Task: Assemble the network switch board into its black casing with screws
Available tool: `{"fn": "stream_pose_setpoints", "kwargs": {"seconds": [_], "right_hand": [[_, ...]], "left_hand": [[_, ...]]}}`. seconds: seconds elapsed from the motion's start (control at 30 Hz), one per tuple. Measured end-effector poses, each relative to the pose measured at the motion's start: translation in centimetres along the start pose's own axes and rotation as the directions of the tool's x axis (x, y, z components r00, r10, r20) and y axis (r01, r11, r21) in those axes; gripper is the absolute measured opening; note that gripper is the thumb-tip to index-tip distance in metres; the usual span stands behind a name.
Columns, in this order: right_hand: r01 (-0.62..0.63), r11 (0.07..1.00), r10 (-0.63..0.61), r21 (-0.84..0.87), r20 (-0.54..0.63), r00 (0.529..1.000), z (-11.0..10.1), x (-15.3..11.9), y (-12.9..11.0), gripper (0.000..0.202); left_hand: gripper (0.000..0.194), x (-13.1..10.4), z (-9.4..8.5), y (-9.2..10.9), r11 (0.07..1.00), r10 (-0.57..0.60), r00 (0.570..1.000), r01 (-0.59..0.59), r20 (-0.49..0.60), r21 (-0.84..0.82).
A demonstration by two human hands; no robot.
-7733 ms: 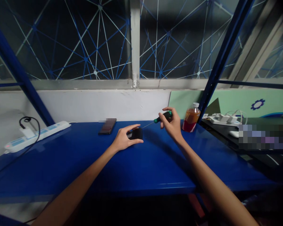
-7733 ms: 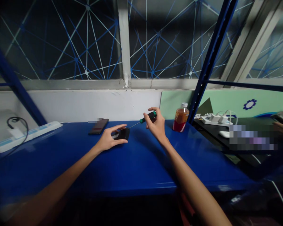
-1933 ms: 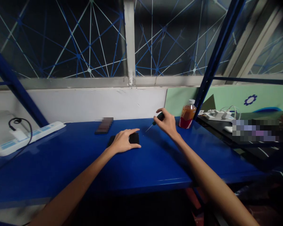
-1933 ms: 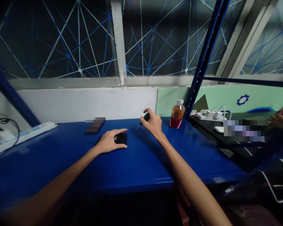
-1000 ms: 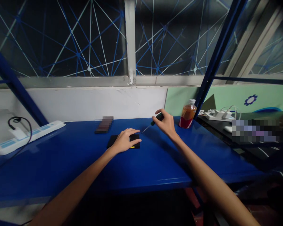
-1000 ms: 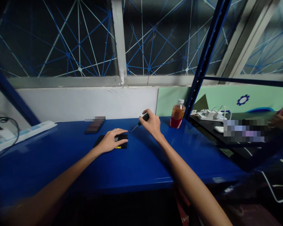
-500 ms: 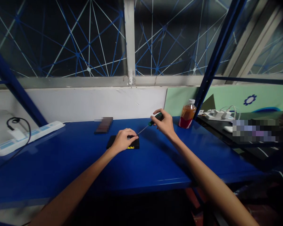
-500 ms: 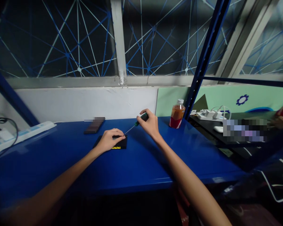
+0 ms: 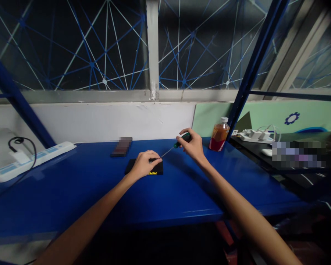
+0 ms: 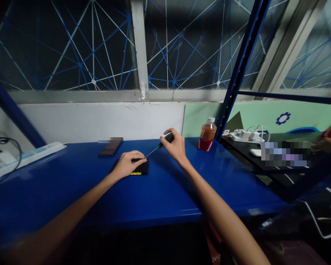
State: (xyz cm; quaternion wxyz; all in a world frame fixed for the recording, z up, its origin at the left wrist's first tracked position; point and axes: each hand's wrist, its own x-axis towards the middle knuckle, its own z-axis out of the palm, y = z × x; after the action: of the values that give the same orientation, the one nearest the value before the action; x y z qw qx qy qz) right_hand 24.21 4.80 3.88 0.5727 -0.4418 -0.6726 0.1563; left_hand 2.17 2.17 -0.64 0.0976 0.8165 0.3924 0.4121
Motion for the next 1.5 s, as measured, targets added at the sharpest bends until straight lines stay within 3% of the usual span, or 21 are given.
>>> {"fn": "stream_pose_setpoints", "kwargs": {"seconds": [0.3, 0.57, 0.67, 0.73, 0.83, 0.9, 1.03, 1.2, 1.5], "right_hand": [[0.026, 0.999, -0.025, 0.028, -0.021, 0.999, 0.0, 0.0, -0.1, 0.018], [0.047, 0.998, -0.046, 0.034, -0.018, 0.999, 0.1, -0.2, -0.2, 0.019], [0.052, 0.998, -0.052, 0.021, -0.016, 0.999, 0.2, -0.3, -0.3, 0.020], [0.051, 0.999, -0.051, 0.017, -0.016, 0.999, 0.2, -0.2, -0.2, 0.020], [0.042, 0.999, -0.042, 0.017, -0.019, 0.999, 0.0, 0.0, -0.1, 0.019], [0.036, 0.999, -0.035, 0.023, -0.025, 0.999, -0.1, 0.1, 0.0, 0.018], [0.031, 0.999, -0.029, 0.040, -0.034, 0.999, -0.4, 0.2, -0.1, 0.018], [0.037, 0.995, -0.033, 0.088, -0.047, 0.998, -0.6, 0.3, -0.3, 0.017], [0.023, 0.968, -0.003, 0.249, -0.080, 0.997, -1.2, 0.8, -0.6, 0.019]], "left_hand": [[0.015, 0.1, 0.0, 0.0, 1.000, -0.007, 1.000, 0.007, 0.011, -0.022], [0.012, 0.0, 0.1, 0.0, 1.000, -0.015, 0.999, 0.014, -0.041, -0.026], [0.015, 0.0, -0.2, 0.1, 0.999, -0.034, 0.999, 0.034, -0.006, 0.008], [0.027, 0.0, -0.5, 0.2, 0.996, -0.055, 0.995, 0.050, 0.080, 0.070], [0.072, -0.1, -1.1, 0.2, 0.981, -0.099, 0.961, 0.051, 0.259, 0.188], [0.083, -0.2, -1.2, 0.2, 0.969, -0.119, 0.936, 0.036, 0.332, 0.246], [0.073, -0.3, -1.1, 0.0, 0.961, -0.104, 0.927, 0.000, 0.360, 0.278], [0.062, -0.3, -1.0, 0.0, 0.980, -0.050, 0.945, -0.016, 0.323, 0.198], [0.044, 0.6, -3.1, 0.3, 0.995, -0.054, 0.994, 0.062, 0.099, -0.079]]}}
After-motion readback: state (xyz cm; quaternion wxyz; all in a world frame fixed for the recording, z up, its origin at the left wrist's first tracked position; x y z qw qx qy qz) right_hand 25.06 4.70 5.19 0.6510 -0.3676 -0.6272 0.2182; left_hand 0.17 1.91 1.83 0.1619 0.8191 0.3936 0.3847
